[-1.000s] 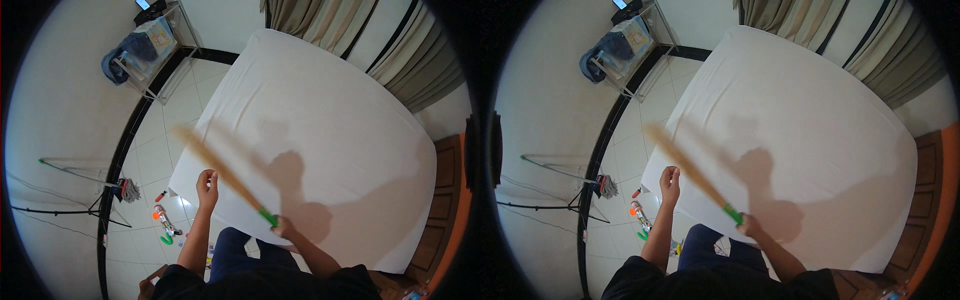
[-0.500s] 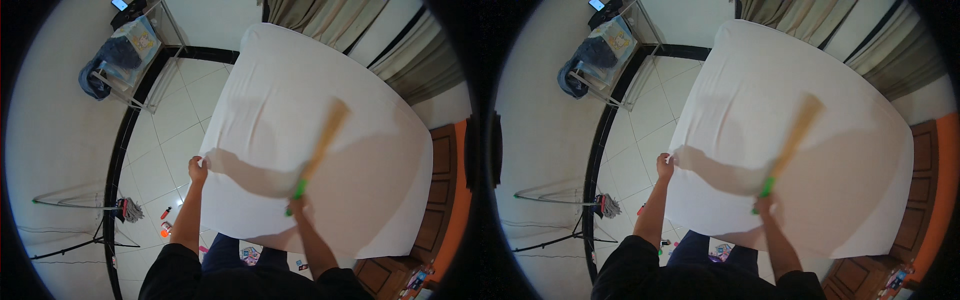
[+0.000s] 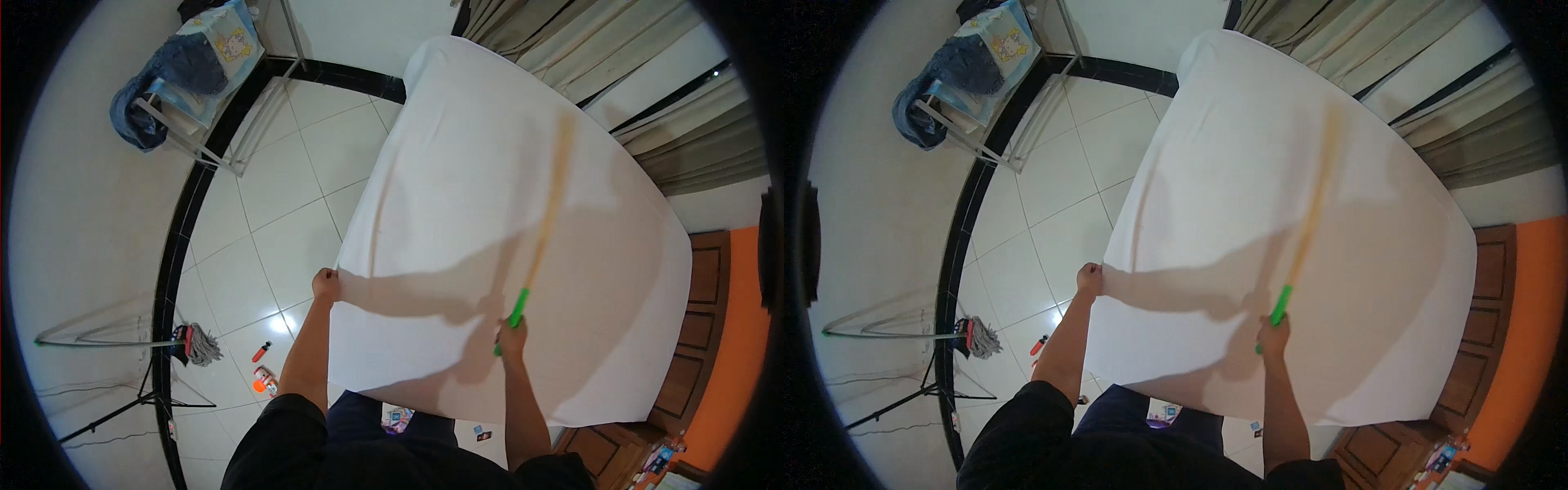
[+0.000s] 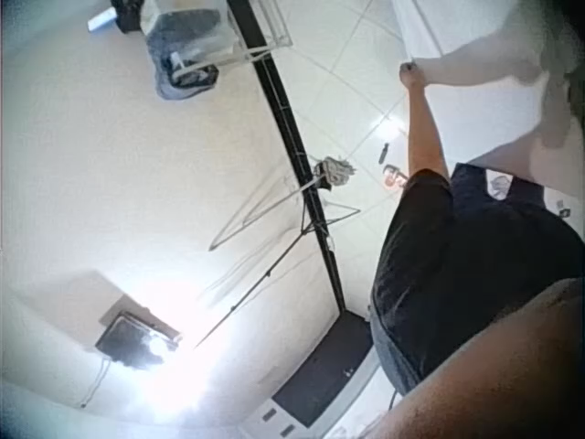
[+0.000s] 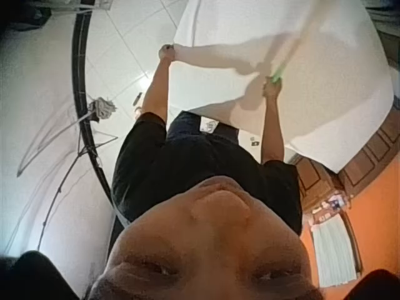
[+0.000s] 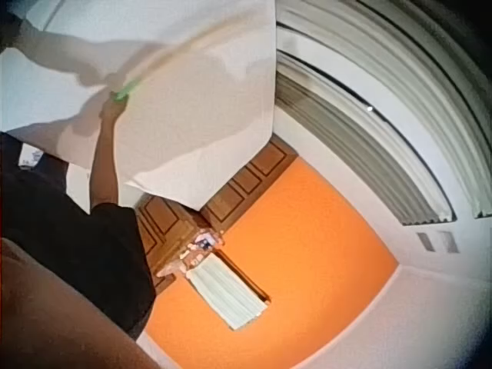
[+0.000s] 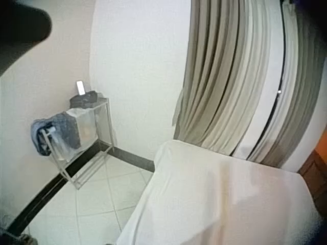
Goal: The recorder uses a broom to sweep a bed and then folds a blanket in a hotel room.
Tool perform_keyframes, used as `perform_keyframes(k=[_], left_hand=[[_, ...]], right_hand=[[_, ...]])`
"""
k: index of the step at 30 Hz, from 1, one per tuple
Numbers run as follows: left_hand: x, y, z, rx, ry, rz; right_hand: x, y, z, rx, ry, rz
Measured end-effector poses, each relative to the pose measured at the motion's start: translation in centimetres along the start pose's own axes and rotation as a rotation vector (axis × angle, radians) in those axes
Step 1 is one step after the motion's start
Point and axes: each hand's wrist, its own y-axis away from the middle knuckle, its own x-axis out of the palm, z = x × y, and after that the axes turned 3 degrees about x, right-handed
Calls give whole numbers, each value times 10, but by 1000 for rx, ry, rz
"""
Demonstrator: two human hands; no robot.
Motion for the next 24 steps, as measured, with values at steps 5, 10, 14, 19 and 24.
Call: perform_keyframes(k=[5,10,14,19,24], left_hand=[[3,-12,-4,21,-265,125],[9,-7,-14,-66,-245,63],[-12,-3,8,-119,-271,-35],[0,-3,2,-77,-202,-67],[-10,10,-4,43,-131,-142]], right_hand=[[43,-71,19,97,-252,11],[142,-30,11,-55,444,331],[147,42,90,-210,651,757],[89,-3,61,-354,409,378],[38,-42,55,68,-170,109]])
